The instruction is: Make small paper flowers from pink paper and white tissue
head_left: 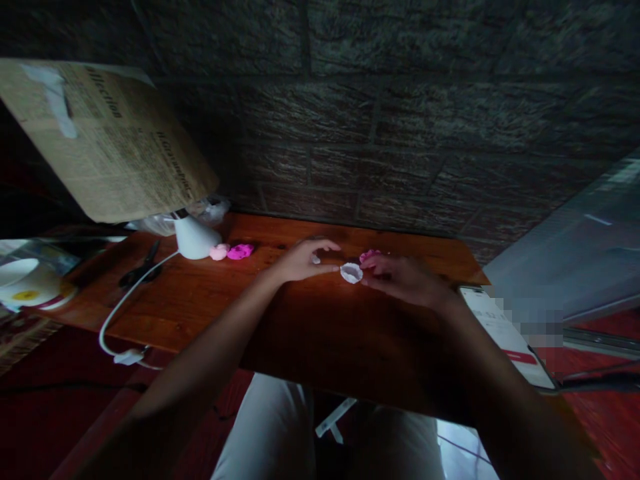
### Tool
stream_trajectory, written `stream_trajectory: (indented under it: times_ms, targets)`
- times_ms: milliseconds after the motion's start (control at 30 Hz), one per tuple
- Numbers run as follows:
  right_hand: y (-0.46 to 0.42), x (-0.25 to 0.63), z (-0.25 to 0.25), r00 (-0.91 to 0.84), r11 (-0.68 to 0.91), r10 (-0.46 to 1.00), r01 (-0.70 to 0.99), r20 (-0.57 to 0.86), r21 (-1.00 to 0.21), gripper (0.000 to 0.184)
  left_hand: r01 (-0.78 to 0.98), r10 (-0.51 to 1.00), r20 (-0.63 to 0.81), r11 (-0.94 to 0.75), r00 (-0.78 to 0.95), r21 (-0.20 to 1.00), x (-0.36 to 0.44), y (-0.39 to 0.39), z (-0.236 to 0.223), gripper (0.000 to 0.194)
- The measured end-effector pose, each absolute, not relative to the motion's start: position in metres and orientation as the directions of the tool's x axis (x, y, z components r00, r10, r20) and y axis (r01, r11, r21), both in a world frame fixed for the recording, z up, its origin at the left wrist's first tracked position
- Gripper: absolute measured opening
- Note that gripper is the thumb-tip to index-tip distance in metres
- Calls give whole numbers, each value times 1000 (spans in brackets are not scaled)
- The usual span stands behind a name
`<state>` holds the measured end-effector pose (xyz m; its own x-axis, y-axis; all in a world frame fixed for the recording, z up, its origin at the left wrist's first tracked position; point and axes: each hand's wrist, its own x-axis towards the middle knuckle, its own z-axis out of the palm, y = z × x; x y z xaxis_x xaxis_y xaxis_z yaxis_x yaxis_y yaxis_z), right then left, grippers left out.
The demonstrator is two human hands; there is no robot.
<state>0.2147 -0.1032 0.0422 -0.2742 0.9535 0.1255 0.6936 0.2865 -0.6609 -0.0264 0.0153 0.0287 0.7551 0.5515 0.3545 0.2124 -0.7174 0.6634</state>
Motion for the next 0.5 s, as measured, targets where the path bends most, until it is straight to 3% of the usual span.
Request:
stream_trajectory:
  times_ms: [67, 233, 367, 500]
  targets:
    - [-102, 209, 36, -267, 275, 957, 691, 118, -668, 20, 139, 473, 326, -714, 818, 686, -23, 13, 26, 35]
    - [-100, 198, 28, -253, 228, 963, 583, 93, -780, 18, 147, 586, 286, -580, 758, 801, -24, 11, 27, 40]
    - [-102, 193, 33, -175, -39, 980, 279, -91, -959, 29, 41, 574, 197, -374, 795, 927, -29, 9, 38, 43]
    - [-101, 187, 33, -145, -205, 970, -50, -196, -977, 35, 39, 477, 13, -98, 879, 994, -28, 3, 43, 49]
